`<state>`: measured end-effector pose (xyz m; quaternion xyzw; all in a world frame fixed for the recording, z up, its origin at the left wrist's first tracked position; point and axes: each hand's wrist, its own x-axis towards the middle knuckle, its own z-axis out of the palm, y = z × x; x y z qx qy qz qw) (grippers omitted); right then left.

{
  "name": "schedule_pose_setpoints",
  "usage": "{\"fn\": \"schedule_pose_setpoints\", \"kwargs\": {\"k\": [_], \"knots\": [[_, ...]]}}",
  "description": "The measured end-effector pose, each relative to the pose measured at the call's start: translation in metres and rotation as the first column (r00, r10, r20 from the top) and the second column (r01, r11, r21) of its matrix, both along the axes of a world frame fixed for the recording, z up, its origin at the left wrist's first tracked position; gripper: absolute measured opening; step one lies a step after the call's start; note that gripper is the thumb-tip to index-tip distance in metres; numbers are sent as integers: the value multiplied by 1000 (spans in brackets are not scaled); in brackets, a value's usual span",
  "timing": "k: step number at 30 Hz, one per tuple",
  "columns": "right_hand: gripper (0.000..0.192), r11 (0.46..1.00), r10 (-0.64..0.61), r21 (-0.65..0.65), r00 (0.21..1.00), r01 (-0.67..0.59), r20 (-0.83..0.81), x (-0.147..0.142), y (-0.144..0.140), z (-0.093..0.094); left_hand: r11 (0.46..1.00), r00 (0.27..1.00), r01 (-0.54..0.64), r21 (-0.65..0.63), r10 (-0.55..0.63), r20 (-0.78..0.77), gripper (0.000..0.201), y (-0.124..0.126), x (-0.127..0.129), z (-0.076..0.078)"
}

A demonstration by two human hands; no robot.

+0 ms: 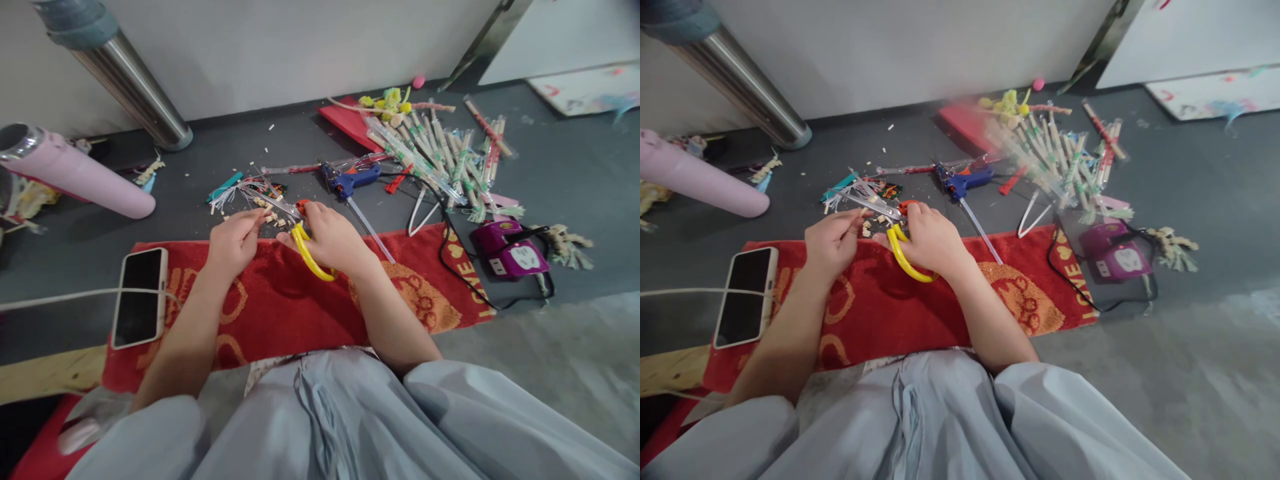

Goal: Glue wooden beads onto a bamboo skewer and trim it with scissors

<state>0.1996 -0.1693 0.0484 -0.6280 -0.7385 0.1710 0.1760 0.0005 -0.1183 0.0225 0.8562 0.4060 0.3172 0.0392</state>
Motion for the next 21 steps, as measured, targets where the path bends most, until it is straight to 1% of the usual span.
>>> {"fn": "schedule_pose_setpoints", "kwargs": {"k": [6,14,21], "knots": [[62,998,-37,-43,999,37,4,-1,2,3,1000,1000,19,6,-19,-1,31,0,-1,-1],[63,987,-110,-112,991,118,72,-8,1,9,999,999,-26,-28,25,-25,35,0,0,2],[64,978,-132,-148,985,147,107,-11,-1,13,1000,999,-24,17,24,-22,33,-1,2,0]]}}
